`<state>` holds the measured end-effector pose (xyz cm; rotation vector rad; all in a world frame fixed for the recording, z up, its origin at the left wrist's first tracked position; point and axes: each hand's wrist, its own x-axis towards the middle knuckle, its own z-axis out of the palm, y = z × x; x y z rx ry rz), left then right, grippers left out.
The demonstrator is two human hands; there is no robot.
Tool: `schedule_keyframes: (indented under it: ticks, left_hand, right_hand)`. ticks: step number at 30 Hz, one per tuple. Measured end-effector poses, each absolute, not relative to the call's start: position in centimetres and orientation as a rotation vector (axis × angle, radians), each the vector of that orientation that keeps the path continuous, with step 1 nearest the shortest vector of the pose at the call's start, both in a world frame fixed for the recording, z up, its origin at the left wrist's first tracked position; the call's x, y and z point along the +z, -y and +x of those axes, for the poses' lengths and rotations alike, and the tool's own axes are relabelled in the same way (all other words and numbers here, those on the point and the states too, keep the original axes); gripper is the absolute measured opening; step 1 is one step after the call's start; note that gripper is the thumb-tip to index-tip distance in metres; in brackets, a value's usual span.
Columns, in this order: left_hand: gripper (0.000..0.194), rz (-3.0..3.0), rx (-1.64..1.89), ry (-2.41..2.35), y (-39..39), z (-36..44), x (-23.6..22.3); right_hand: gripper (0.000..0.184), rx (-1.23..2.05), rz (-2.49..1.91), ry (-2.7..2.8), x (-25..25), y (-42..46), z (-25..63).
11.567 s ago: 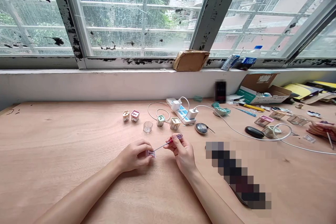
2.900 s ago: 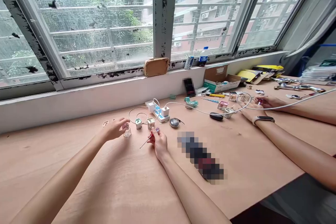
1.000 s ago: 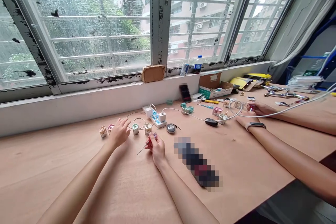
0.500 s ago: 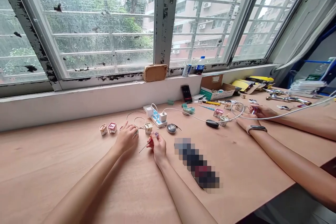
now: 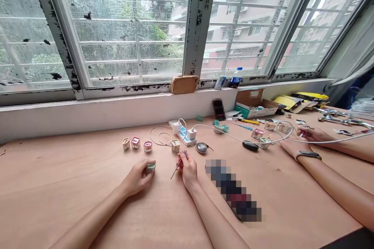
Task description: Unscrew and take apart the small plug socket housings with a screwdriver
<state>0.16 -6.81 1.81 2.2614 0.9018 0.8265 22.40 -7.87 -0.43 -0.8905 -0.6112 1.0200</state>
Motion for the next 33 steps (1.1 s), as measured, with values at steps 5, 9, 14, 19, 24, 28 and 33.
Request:
schedule_keyframes:
  ticks: [5, 9, 14, 19, 24, 28, 33]
  left_hand:
    - [0.046, 2.078, 0.804, -0.809, 6.7, 0.5, 0.4]
    - [0.044, 2.078, 0.806, -0.837, 6.7, 0.6, 0.3]
    - [0.037, 2.446, 0.816, -0.878, 6.6, 0.6, 1.2]
    - [0.04, 2.74, 0.783, -0.92, 6.6, 0.7, 1.4]
    - [0.05, 2.694, 0.823, -0.954, 6.3, 1.0, 0.8]
    - [0.025, 2.622, 0.878, -0.951, 5.9, 0.9, 0.7]
    - [0.026, 2.689, 1.012, -0.901, 5.8, 0.4, 0.7]
  right_hand:
    - [0.05, 1.14, -0.914, 0.606, 0.3, 8.9, 22.9]
    - [0.05, 1.253, -1.012, 0.685, 1.0, 9.5, 23.4]
    - [0.05, 1.274, -1.059, 0.725, 1.1, 9.7, 23.8]
    - [0.05, 1.264, -1.081, 0.722, 1.2, 9.8, 23.9]
    - [0.048, 1.255, -1.095, 0.741, 1.7, 10.0, 23.8]
    - [0.048, 1.262, -1.091, 0.736, 1.6, 10.0, 23.8]
    - [0.048, 1.258, -1.081, 0.748, 1.3, 9.9, 23.9]
